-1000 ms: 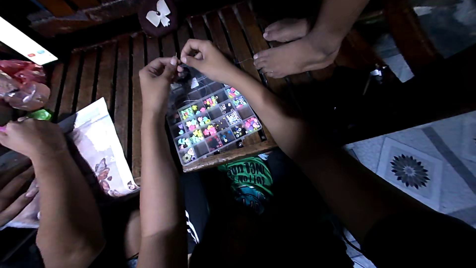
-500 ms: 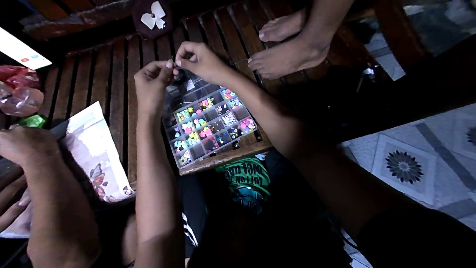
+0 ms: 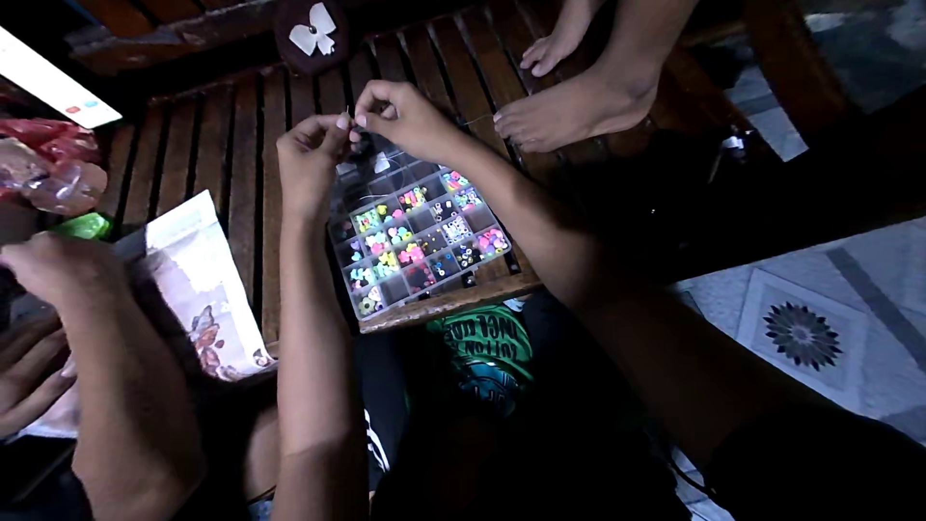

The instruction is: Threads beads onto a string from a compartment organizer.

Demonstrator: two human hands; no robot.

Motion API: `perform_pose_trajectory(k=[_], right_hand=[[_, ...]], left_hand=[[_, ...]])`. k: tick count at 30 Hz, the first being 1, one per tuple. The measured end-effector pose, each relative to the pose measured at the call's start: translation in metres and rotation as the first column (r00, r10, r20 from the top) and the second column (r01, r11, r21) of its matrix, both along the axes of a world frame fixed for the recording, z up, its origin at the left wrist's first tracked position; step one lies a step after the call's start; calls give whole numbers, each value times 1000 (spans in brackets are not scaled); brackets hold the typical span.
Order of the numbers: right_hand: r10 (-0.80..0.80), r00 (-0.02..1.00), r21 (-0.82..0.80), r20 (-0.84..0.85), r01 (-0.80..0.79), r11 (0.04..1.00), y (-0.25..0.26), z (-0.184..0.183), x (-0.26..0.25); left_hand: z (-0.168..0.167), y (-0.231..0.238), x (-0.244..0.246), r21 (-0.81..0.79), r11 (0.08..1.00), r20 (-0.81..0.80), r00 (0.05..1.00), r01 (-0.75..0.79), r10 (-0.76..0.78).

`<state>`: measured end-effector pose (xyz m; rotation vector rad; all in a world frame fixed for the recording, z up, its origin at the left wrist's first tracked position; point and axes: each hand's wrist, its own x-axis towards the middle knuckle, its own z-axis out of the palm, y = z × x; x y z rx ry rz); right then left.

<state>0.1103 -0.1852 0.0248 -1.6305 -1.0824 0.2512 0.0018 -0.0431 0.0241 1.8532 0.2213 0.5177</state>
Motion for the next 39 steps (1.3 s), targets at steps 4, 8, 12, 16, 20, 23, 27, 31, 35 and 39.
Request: perform_pose_trajectory(k=[4, 8, 12, 16, 20, 23, 27, 31, 35, 39], right_hand=[[-10, 1000, -8, -16, 10, 1000, 0, 4, 0], [87, 976, 63, -201, -76, 995, -5, 15, -10], [147, 971, 19, -188, -146, 989, -7, 15, -7], [145, 974, -52, -176, -156, 986, -5, 11, -9], [121, 985, -70, -127, -130, 989, -2, 7, -10], [124, 986, -79, -116, -133, 988, -3, 4, -8], [147, 982, -148, -122, -164, 975, -6, 6, -8], [148, 986, -248, -77, -162, 955, -7, 9, -11], [178, 982, -261, -69, -190, 946, -7, 5, -8], [161, 985, -256, -62, -171, 951, -8, 7, -10]], left_hand=[[2, 1, -2, -22, 1000, 27, 1000, -6, 6], [3, 2, -1, -110, 993, 86, 996, 33, -23], [5, 3, -2, -206, 977, 160, 987, 55, -22], [5, 2, -1, -276, 959, 182, 983, 63, -12], [6, 2, -1, -315, 946, 206, 978, 76, -10], [8, 3, -1, -363, 928, 246, 969, 80, 12], [10, 5, -2, -428, 899, 300, 953, 95, 42], [11, 6, 0, -547, 833, 342, 930, 81, 134], [13, 10, 1, -648, 756, 382, 899, 96, 214], [14, 10, -2, -610, 787, 371, 911, 93, 179]])
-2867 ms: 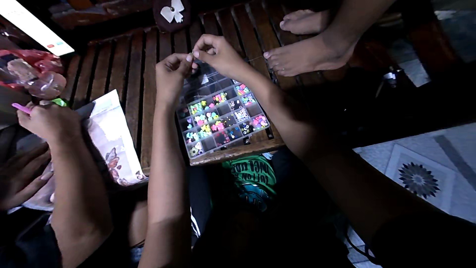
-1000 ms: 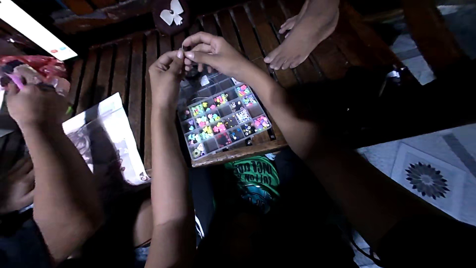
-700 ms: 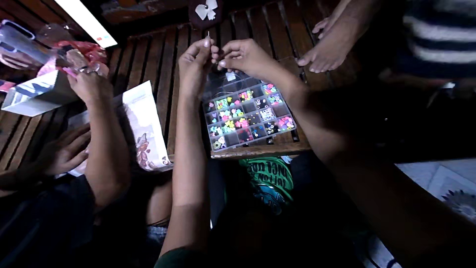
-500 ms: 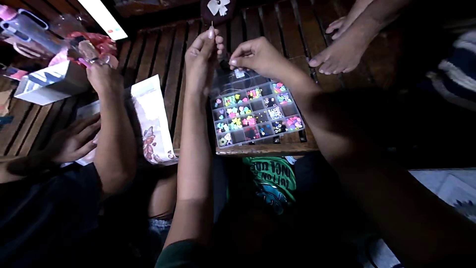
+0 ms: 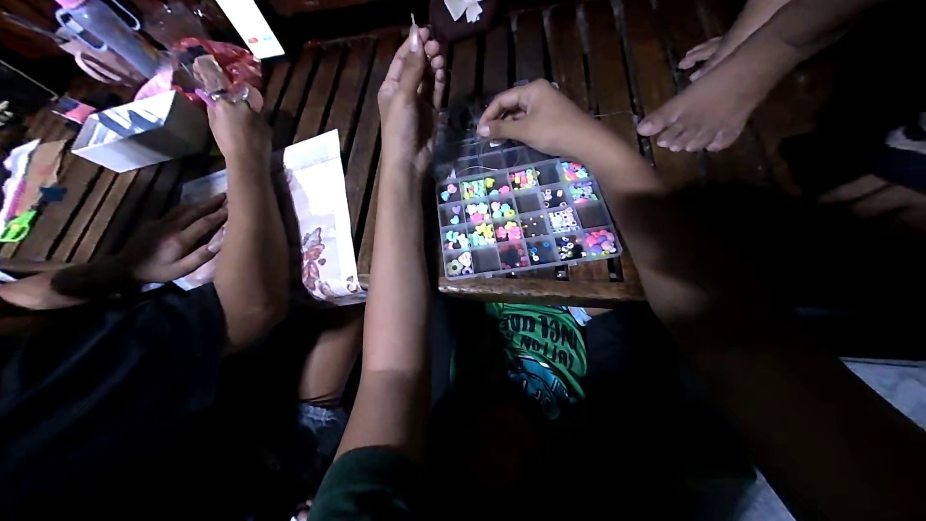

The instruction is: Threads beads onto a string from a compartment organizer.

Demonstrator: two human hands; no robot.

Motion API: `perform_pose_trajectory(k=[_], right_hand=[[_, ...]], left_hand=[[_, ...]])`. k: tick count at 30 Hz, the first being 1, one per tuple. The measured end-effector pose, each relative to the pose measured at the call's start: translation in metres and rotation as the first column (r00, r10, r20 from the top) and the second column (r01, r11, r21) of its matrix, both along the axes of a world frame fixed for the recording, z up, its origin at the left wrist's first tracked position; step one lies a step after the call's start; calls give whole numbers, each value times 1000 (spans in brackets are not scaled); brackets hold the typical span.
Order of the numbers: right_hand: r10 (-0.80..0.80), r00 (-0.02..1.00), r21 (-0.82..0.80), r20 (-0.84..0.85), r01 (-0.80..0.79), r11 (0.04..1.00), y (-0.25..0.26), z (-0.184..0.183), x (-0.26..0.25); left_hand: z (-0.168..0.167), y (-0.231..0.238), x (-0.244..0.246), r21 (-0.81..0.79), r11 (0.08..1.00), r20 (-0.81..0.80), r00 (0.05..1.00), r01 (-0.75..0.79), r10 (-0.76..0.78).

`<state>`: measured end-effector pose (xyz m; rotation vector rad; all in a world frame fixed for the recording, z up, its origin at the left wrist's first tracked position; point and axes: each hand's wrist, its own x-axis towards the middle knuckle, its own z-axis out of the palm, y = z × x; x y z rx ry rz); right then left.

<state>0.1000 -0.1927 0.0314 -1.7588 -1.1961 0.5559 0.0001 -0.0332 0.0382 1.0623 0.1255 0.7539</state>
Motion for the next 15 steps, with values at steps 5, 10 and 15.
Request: perform_pose_trajectory(k=[5, 10, 15], right_hand=[[-28, 989, 15, 144, 26, 1000, 6, -8, -1], [24, 930, -57, 368, -3, 998, 6, -10, -1], [0, 856, -182, 517, 110, 977, -18, 22, -10]], left_hand=[[-5, -1, 4, 193, 981, -72, 997, 30, -16], [-9, -1, 5, 291, 956, -139, 990, 46, -5], [-11, -1, 6, 357, 931, -230, 973, 70, 15]])
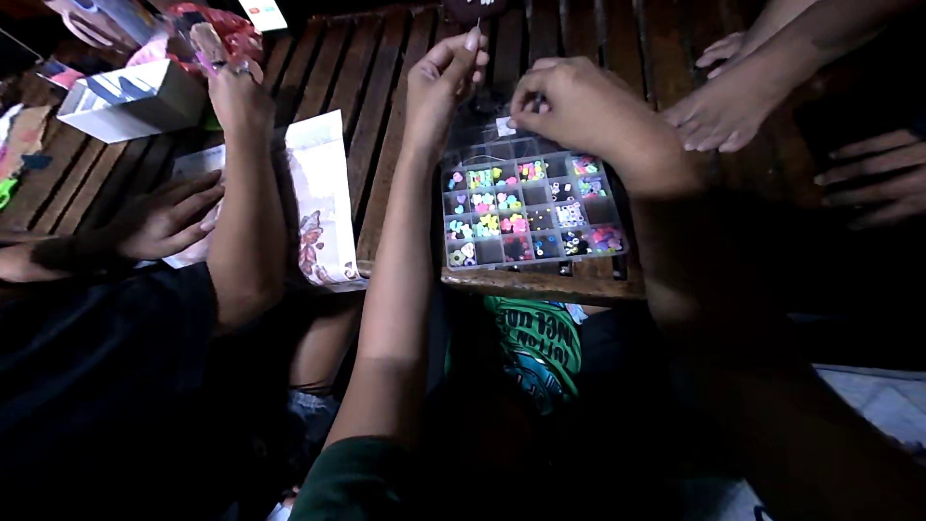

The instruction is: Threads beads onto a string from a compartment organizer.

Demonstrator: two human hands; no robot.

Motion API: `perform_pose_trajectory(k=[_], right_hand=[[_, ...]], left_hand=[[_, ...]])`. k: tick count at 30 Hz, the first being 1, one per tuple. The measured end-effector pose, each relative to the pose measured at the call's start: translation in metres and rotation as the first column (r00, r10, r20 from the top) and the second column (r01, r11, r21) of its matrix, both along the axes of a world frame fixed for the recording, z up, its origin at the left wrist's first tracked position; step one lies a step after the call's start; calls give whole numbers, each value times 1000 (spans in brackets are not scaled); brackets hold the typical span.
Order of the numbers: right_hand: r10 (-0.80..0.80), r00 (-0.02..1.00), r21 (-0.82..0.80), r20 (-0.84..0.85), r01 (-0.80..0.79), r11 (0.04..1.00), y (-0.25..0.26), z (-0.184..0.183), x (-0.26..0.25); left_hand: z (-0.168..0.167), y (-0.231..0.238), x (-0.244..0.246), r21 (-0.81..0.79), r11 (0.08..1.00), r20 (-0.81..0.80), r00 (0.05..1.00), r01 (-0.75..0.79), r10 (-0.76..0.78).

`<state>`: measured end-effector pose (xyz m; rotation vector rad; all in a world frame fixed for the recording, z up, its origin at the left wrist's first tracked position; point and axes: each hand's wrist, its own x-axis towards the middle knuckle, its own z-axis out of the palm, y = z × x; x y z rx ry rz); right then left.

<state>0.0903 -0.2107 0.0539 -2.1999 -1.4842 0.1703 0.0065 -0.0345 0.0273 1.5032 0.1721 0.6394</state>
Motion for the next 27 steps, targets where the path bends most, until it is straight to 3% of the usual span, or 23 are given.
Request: perform_pose_trajectory(k=[3, 7, 14, 22, 27], right_hand=[[5, 1000, 70, 10, -6, 998, -34, 14, -25], [27, 999, -52, 47, -24, 998, -68, 0, -54], [85, 951, 26, 296, -97, 995, -80, -27, -70], [118, 984, -12, 137, -117, 993, -75, -26, -62], [126, 973, -16, 192, -125, 992, -78, -25, -61]], left_hand=[[1, -2, 1, 0, 1000, -18, 1000, 2, -2], [2, -4, 0, 20, 1000, -28, 999, 22, -21], [3, -6, 0, 3, 1000, -30, 999, 18, -18], [4, -7, 0, 4, 1000, -28, 999, 18, -18], [3, -6, 1, 27, 999, -24, 999, 21, -20]])
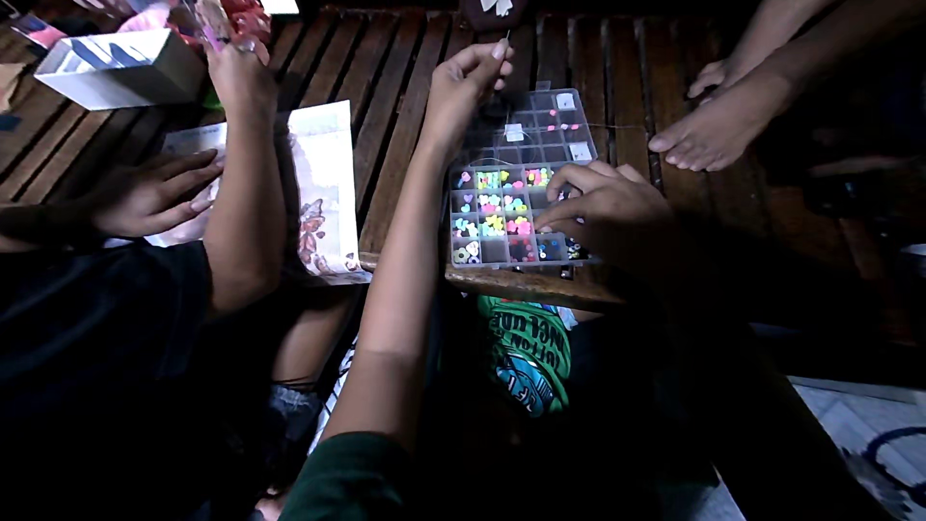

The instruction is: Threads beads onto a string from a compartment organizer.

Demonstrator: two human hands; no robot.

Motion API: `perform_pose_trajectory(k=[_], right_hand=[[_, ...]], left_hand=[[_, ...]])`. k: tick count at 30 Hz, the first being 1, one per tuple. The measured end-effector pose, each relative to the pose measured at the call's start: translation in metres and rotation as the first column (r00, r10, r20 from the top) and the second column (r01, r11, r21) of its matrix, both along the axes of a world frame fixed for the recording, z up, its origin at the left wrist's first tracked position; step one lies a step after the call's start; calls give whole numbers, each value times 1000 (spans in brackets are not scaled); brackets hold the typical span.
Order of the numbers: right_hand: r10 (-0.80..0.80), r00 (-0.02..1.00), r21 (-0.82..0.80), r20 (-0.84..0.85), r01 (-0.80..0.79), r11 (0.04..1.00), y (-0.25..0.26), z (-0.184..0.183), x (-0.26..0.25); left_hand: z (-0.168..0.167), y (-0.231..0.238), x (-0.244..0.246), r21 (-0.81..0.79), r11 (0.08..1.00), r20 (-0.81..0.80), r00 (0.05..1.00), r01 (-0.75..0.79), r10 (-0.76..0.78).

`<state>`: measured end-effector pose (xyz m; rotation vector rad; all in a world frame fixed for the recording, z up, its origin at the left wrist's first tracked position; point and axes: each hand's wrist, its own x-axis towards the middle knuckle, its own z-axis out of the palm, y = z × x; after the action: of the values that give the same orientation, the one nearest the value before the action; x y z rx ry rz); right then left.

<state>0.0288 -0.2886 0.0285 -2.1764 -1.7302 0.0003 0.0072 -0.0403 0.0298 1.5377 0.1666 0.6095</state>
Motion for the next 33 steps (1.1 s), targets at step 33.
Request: perform_pose_trajectory(k=[33], right_hand=[[-78, 931, 441, -356, 241, 865, 97, -4, 79]], left_hand=[[1, -15, 1, -99, 990, -161, 980, 97, -113]])
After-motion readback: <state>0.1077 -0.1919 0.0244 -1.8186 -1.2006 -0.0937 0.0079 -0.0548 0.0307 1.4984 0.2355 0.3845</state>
